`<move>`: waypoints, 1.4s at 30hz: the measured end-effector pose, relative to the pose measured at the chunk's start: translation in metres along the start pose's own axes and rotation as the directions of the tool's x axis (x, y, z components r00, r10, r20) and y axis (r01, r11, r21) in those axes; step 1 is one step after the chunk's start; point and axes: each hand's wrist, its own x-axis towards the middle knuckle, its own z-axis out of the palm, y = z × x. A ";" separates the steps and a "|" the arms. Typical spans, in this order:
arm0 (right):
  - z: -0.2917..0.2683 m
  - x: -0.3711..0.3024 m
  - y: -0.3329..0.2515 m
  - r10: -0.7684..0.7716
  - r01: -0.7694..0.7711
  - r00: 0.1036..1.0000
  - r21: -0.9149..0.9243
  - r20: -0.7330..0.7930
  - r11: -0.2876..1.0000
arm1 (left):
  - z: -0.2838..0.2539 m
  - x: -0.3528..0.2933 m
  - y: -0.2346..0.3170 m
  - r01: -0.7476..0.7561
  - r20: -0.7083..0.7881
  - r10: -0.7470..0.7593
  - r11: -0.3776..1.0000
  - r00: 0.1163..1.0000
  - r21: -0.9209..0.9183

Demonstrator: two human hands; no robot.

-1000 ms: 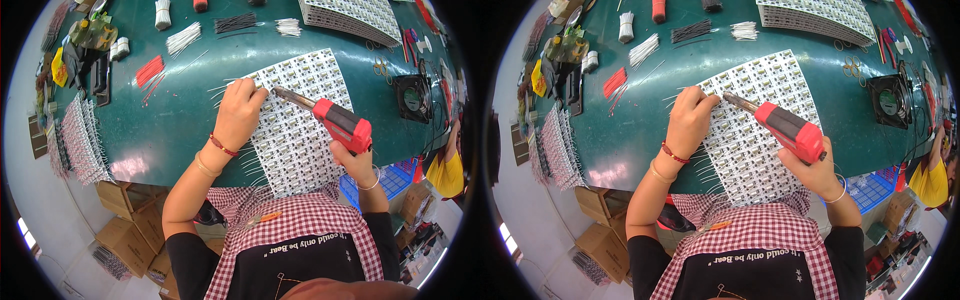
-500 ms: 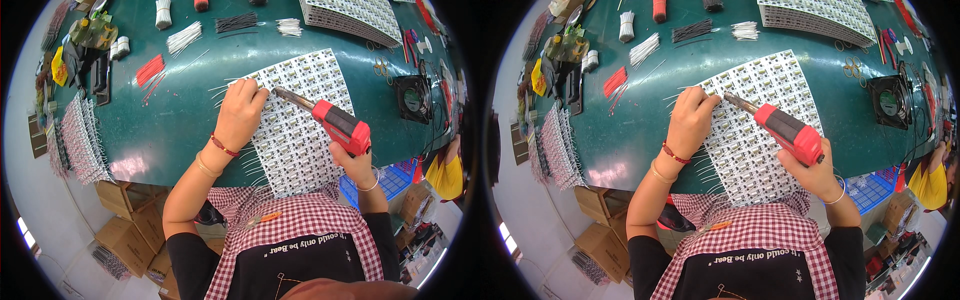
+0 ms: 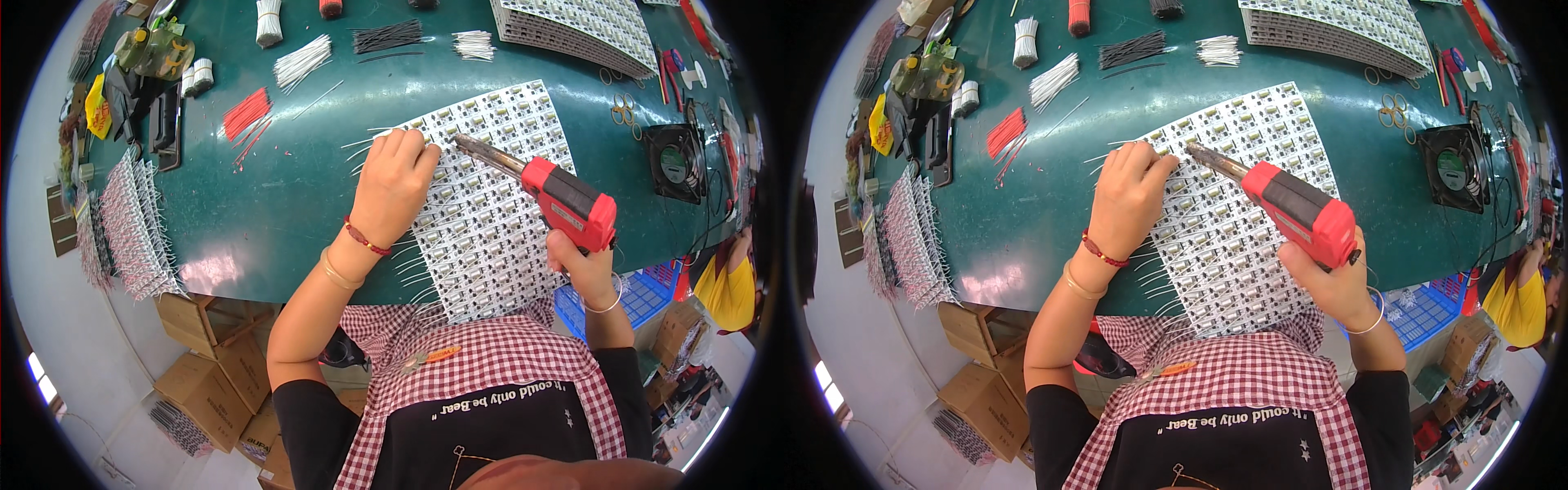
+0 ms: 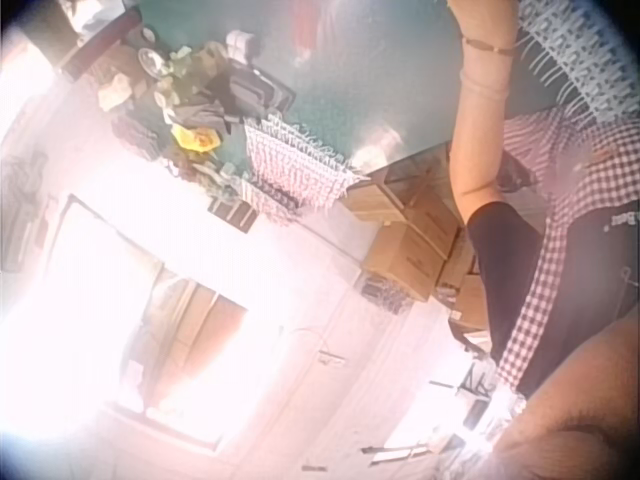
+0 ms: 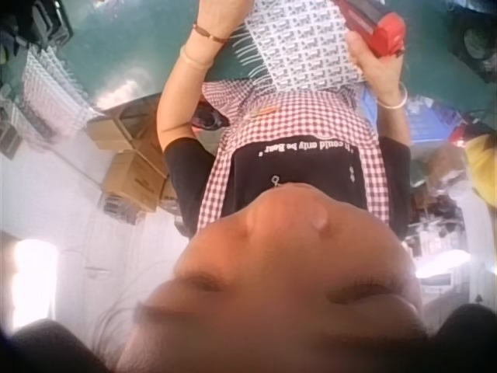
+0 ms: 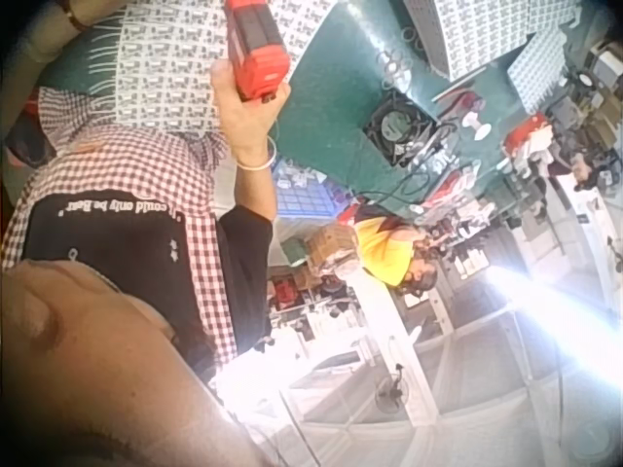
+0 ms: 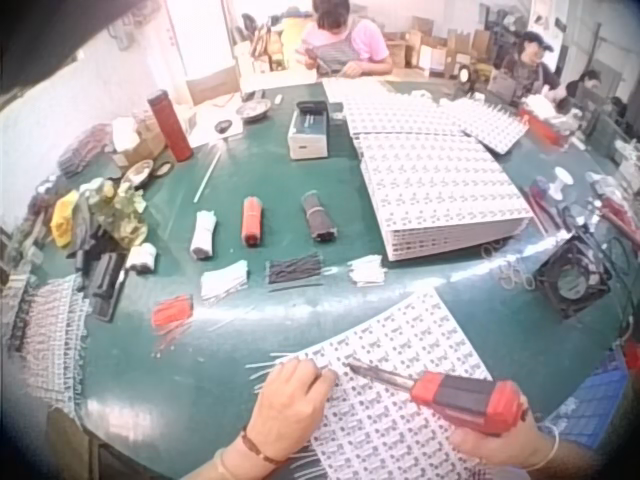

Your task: Applying heat or solder to components on a large sheet of LED strips using a handheld tool.

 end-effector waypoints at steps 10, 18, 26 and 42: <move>-0.005 0.009 -0.007 0.025 -0.024 0.999 0.027 -0.034 0.999 | -0.010 0.002 0.002 -0.015 -0.115 0.024 0.997 0.993 0.079; 0.000 0.022 -0.007 -0.025 0.028 0.999 -0.096 0.028 0.995 | 0.005 -0.002 -0.002 0.045 -0.084 -0.044 0.999 0.996 0.007; 0.002 0.026 -0.006 -0.084 0.089 0.996 -0.112 0.042 0.990 | 0.008 -0.004 -0.001 0.051 -0.090 -0.049 0.999 0.995 0.011; 0.001 0.022 -0.007 0.033 -0.032 0.999 -0.048 0.024 0.998 | 0.007 -0.005 0.001 0.034 -0.069 -0.030 0.998 0.997 0.057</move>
